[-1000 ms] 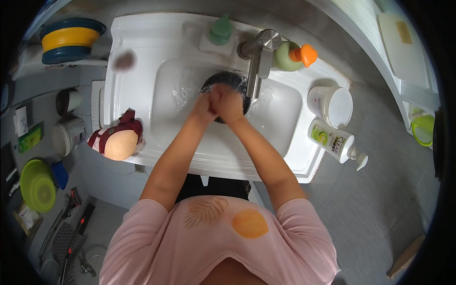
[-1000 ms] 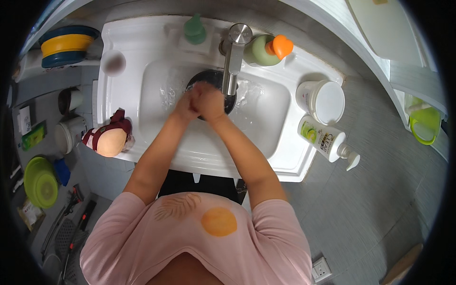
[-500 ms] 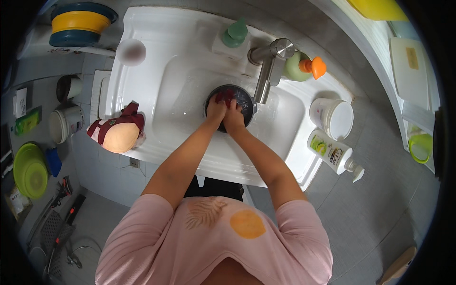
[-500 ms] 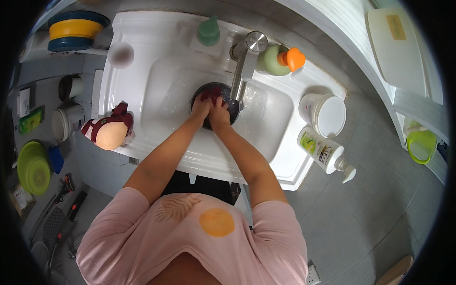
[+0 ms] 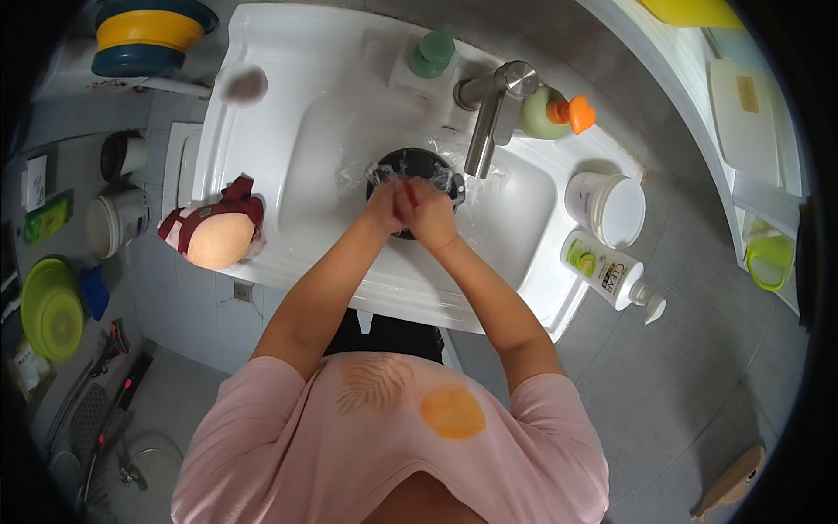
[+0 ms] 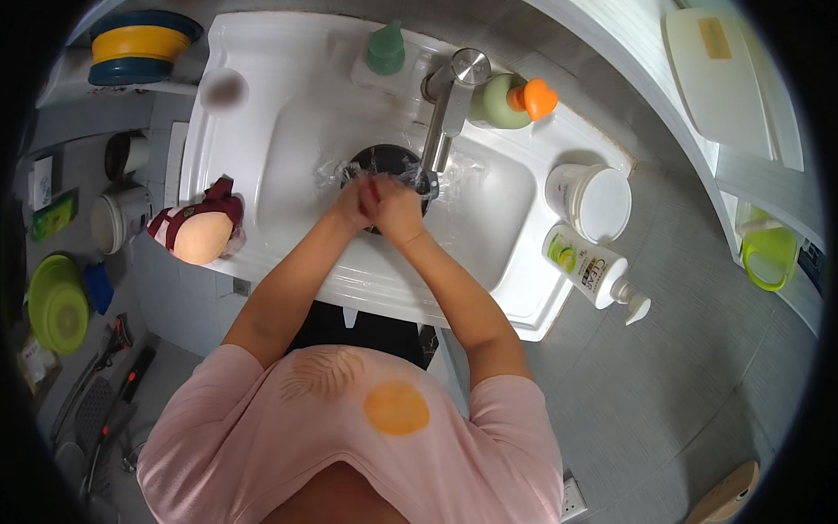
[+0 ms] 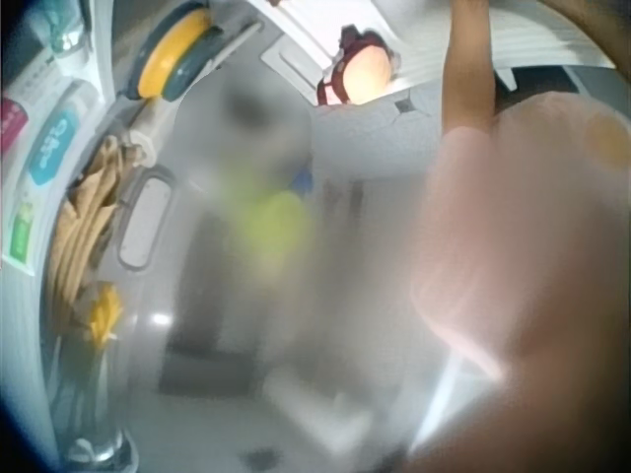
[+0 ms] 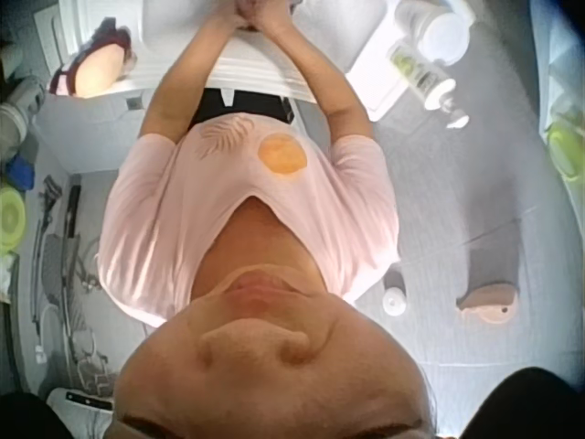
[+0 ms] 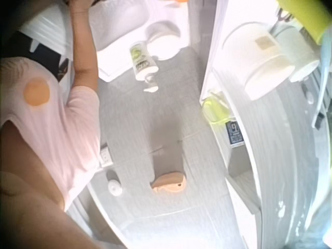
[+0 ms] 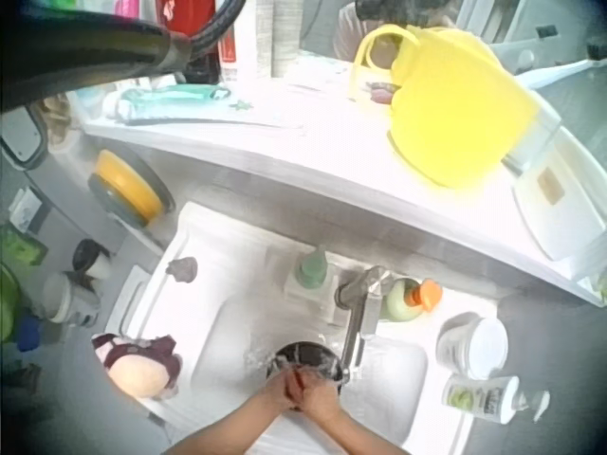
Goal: The person washes a dark sock by hand in a kitchen sink, scrubbing it with a sponge and rinsing it under running water. They then wash a maroon cloth and a red cloth using the same method, wringing out each item after washing. Finally, the person washes another dark sock and places it with the other wet items.
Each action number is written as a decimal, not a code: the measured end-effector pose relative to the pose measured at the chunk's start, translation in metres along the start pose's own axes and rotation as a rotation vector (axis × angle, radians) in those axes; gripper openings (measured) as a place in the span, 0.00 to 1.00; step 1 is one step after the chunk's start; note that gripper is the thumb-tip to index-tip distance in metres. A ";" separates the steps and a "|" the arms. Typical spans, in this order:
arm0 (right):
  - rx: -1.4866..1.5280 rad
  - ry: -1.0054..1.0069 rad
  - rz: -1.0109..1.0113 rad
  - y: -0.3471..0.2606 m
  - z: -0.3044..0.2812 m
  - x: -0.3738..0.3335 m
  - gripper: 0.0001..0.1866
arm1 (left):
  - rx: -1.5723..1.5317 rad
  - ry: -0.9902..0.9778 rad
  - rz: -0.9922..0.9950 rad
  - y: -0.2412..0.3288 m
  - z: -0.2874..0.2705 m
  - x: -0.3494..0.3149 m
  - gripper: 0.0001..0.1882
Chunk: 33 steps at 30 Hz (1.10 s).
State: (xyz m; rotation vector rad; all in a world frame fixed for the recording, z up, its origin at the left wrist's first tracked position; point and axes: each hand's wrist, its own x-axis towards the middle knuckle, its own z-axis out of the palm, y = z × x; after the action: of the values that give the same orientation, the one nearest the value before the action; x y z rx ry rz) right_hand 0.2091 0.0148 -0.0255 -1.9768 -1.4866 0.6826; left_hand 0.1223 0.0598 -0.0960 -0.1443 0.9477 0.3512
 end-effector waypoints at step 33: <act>2.021 -0.164 0.738 -0.030 -0.043 -0.024 0.21 | 0.533 -0.234 0.601 0.033 0.054 -0.135 0.17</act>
State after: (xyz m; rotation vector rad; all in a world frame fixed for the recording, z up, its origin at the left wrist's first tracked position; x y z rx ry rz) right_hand 0.2121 -0.0073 0.0276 -0.6072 0.3481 1.6357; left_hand 0.0797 0.0744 0.0462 0.6693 0.8077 0.6366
